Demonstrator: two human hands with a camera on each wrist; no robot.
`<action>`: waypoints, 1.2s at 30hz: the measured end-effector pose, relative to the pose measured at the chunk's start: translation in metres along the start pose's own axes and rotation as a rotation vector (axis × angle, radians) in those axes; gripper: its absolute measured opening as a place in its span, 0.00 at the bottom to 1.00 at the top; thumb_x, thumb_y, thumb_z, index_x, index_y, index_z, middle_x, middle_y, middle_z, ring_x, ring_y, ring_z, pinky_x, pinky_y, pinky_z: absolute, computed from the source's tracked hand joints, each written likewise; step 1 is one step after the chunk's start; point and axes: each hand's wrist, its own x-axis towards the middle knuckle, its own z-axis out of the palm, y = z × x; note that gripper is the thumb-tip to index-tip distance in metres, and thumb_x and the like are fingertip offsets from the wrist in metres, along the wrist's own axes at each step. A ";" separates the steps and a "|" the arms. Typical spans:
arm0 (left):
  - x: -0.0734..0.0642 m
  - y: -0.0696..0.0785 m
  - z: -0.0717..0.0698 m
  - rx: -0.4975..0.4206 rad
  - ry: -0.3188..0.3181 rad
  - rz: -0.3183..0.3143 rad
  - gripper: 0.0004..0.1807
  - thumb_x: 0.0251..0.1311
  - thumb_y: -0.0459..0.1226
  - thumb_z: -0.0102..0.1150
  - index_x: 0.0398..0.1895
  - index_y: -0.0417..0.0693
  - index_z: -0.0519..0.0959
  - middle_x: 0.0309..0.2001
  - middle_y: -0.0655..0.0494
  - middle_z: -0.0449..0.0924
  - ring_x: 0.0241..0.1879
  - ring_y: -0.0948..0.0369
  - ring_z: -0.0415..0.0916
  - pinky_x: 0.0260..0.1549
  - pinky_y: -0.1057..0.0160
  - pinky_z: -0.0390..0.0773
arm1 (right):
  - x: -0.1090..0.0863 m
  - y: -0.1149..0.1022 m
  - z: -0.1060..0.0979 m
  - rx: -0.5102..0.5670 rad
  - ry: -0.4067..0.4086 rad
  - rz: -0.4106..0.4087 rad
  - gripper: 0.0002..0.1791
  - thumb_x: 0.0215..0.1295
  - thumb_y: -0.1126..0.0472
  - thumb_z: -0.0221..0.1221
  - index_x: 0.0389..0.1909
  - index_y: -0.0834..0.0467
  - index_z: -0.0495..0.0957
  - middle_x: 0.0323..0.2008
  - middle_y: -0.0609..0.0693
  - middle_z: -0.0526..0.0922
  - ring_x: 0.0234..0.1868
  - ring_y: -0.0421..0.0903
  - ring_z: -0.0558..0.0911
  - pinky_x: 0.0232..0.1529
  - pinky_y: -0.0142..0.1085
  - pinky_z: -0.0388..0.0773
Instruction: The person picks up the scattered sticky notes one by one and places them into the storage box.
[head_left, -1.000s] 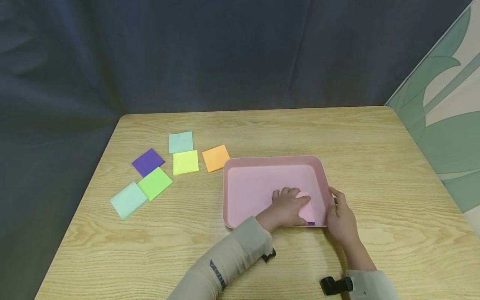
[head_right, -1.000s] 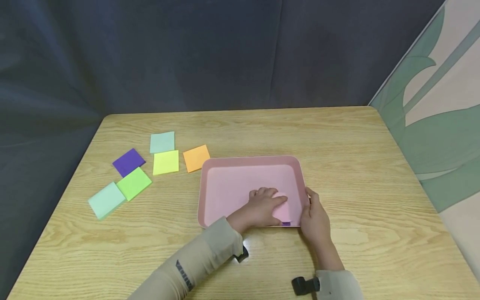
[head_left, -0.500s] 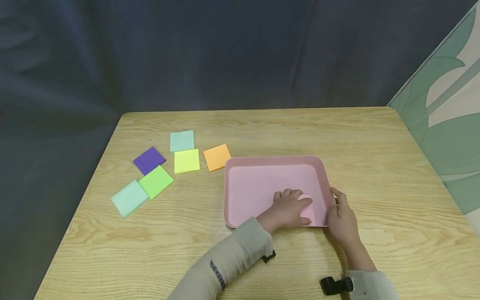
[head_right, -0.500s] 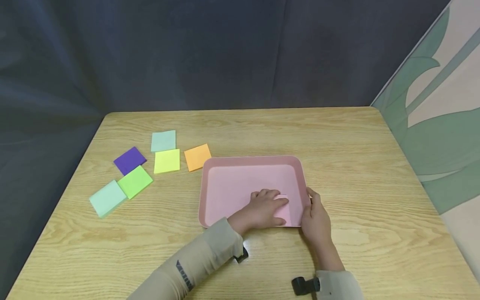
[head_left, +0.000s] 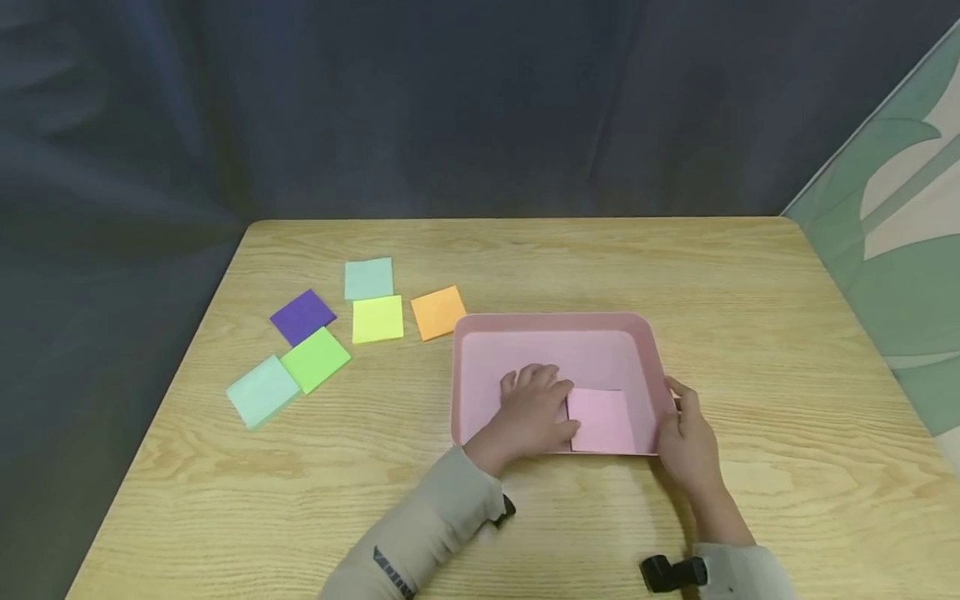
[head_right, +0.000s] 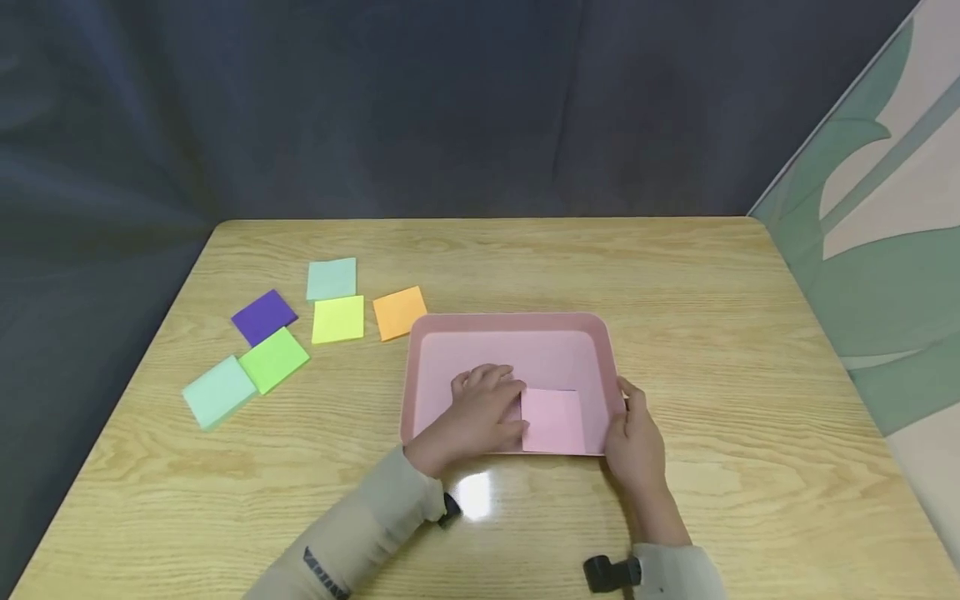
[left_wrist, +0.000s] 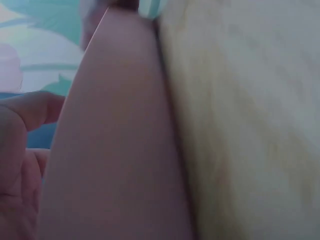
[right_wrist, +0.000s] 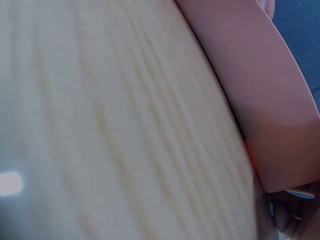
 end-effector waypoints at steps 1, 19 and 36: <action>-0.001 -0.004 -0.004 -0.003 0.021 -0.012 0.27 0.53 0.52 0.48 0.56 0.55 0.66 0.61 0.55 0.55 0.60 0.56 0.46 0.53 0.49 0.44 | 0.000 0.000 -0.001 0.001 0.000 0.001 0.23 0.62 0.68 0.30 0.60 0.62 0.52 0.46 0.71 0.66 0.39 0.64 0.71 0.35 0.52 0.67; -0.036 -0.093 -0.048 -0.192 0.294 -0.212 0.27 0.52 0.44 0.51 0.56 0.43 0.65 0.59 0.44 0.56 0.59 0.49 0.44 0.50 0.45 0.37 | 0.002 0.001 -0.002 -0.011 0.017 -0.011 0.24 0.61 0.69 0.31 0.60 0.61 0.53 0.44 0.70 0.67 0.38 0.63 0.72 0.34 0.51 0.67; -0.107 -0.179 -0.055 -0.188 0.261 -0.459 0.33 0.53 0.42 0.51 0.59 0.34 0.56 0.59 0.34 0.48 0.58 0.40 0.40 0.46 0.39 0.36 | 0.001 0.000 -0.001 -0.009 0.003 -0.014 0.23 0.61 0.69 0.31 0.59 0.62 0.53 0.43 0.70 0.67 0.37 0.63 0.72 0.33 0.51 0.68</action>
